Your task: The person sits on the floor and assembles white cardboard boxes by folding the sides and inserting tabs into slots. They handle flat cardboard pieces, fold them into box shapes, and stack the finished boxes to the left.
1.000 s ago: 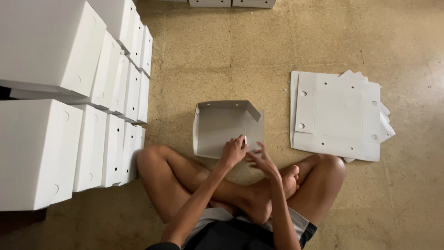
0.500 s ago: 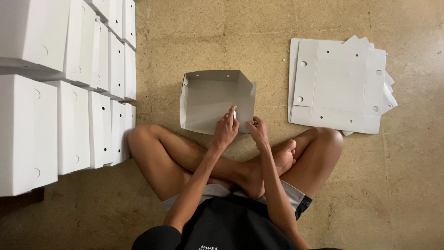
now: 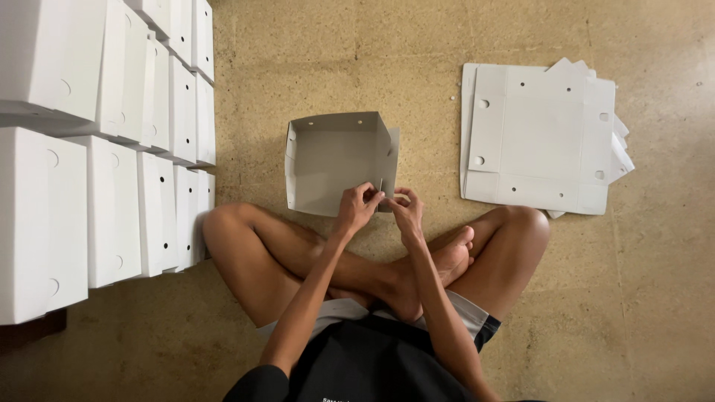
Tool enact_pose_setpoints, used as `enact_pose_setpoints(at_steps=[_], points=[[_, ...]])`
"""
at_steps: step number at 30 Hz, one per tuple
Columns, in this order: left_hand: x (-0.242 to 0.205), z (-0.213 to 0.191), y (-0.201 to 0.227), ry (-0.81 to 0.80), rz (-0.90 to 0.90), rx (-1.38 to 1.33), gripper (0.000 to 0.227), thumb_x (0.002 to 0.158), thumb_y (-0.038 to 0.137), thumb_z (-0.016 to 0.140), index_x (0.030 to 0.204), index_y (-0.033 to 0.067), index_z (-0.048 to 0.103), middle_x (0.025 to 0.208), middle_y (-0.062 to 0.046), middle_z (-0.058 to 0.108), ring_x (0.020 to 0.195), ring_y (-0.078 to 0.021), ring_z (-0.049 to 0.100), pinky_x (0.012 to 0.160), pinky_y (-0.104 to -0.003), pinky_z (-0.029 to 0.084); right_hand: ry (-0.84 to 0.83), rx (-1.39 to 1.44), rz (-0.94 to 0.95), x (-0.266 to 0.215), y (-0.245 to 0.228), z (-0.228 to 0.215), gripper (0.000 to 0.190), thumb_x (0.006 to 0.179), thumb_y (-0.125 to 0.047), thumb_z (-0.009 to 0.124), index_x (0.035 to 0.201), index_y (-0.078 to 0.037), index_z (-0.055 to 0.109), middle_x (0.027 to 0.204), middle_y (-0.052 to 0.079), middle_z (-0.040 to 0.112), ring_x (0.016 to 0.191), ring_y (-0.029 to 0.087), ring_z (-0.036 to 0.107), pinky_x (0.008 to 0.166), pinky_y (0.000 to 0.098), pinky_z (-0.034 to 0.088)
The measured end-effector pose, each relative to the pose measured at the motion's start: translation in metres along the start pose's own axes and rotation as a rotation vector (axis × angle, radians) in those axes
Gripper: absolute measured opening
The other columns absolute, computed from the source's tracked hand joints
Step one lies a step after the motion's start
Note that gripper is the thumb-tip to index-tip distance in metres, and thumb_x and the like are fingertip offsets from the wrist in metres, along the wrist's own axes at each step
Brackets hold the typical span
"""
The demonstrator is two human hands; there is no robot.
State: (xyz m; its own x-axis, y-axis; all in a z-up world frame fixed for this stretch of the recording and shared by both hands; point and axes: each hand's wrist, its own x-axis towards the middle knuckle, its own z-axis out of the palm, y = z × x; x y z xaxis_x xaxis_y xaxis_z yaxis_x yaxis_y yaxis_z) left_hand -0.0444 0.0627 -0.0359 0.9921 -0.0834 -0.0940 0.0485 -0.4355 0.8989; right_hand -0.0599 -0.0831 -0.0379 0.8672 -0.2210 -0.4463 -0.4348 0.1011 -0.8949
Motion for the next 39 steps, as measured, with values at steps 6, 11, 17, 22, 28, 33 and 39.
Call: enact_pose_setpoints(at_steps=[6,11,17,22,28,33,39], points=[[0.001,0.011,0.011,-0.001,-0.130,0.229,0.024,0.089,0.030,0.069,0.086,0.0060,0.072,0.076,-0.013,0.073,0.070,-0.0329,0.072,0.063,-0.044,0.059,0.069,0.020,0.076,-0.012,-0.015,0.011,0.031,0.068,-0.012,0.084,0.092,-0.012,0.065,0.066,-0.001,0.065,0.055,0.005,0.052,0.049,0.0183,0.036],[0.000,0.018,0.015,0.023,-0.146,0.241,0.021,0.090,0.022,0.068,0.088,0.0015,0.071,0.078,-0.018,0.073,0.071,-0.0360,0.072,0.065,-0.044,0.059,0.096,0.034,0.082,0.013,0.026,0.004,0.027,0.069,-0.014,0.085,0.086,-0.013,0.064,0.065,-0.002,0.064,0.053,0.005,0.051,0.049,0.0175,0.036],[-0.006,0.011,0.027,0.057,-0.146,0.156,0.017,0.088,0.017,0.070,0.089,0.0001,0.072,0.082,-0.019,0.073,0.075,-0.0362,0.072,0.068,-0.043,0.059,0.112,0.051,0.103,0.015,0.029,0.006,0.022,0.069,-0.015,0.084,0.082,-0.013,0.066,0.063,-0.004,0.063,0.052,0.003,0.050,0.049,0.0165,0.038],[-0.013,0.008,0.037,0.062,-0.152,0.057,0.017,0.087,0.009,0.069,0.095,-0.0056,0.071,0.086,-0.025,0.072,0.079,-0.0415,0.071,0.071,-0.046,0.059,0.134,0.004,0.025,0.009,0.010,0.007,0.022,0.069,-0.013,0.086,0.080,-0.013,0.067,0.063,-0.003,0.060,0.057,0.005,0.051,0.051,0.0211,0.035],[-0.013,-0.010,0.039,0.097,-0.175,-0.168,0.017,0.083,0.004,0.074,0.096,-0.0058,0.074,0.086,-0.023,0.073,0.080,-0.0374,0.072,0.069,-0.039,0.059,0.006,0.058,0.036,-0.022,-0.031,0.020,0.021,0.071,-0.011,0.082,0.085,-0.014,0.066,0.069,-0.006,0.063,0.063,0.003,0.059,0.056,0.0157,0.039],[-0.017,-0.011,0.032,0.076,-0.215,-0.309,0.027,0.075,0.001,0.077,0.100,-0.0081,0.071,0.089,-0.027,0.071,0.085,-0.0379,0.071,0.074,-0.041,0.059,0.047,0.015,-0.063,-0.019,-0.024,0.018,0.026,0.065,-0.006,0.085,0.083,-0.010,0.066,0.066,-0.001,0.062,0.062,0.009,0.065,0.063,0.0210,0.050],[-0.016,-0.015,0.034,0.052,-0.210,-0.313,0.029,0.074,-0.002,0.074,0.102,-0.0101,0.070,0.090,-0.028,0.071,0.084,-0.0393,0.071,0.071,-0.041,0.061,0.027,0.047,-0.088,-0.011,-0.010,0.017,0.028,0.067,-0.006,0.086,0.084,-0.008,0.065,0.067,0.001,0.064,0.064,0.011,0.068,0.064,0.0212,0.052]])
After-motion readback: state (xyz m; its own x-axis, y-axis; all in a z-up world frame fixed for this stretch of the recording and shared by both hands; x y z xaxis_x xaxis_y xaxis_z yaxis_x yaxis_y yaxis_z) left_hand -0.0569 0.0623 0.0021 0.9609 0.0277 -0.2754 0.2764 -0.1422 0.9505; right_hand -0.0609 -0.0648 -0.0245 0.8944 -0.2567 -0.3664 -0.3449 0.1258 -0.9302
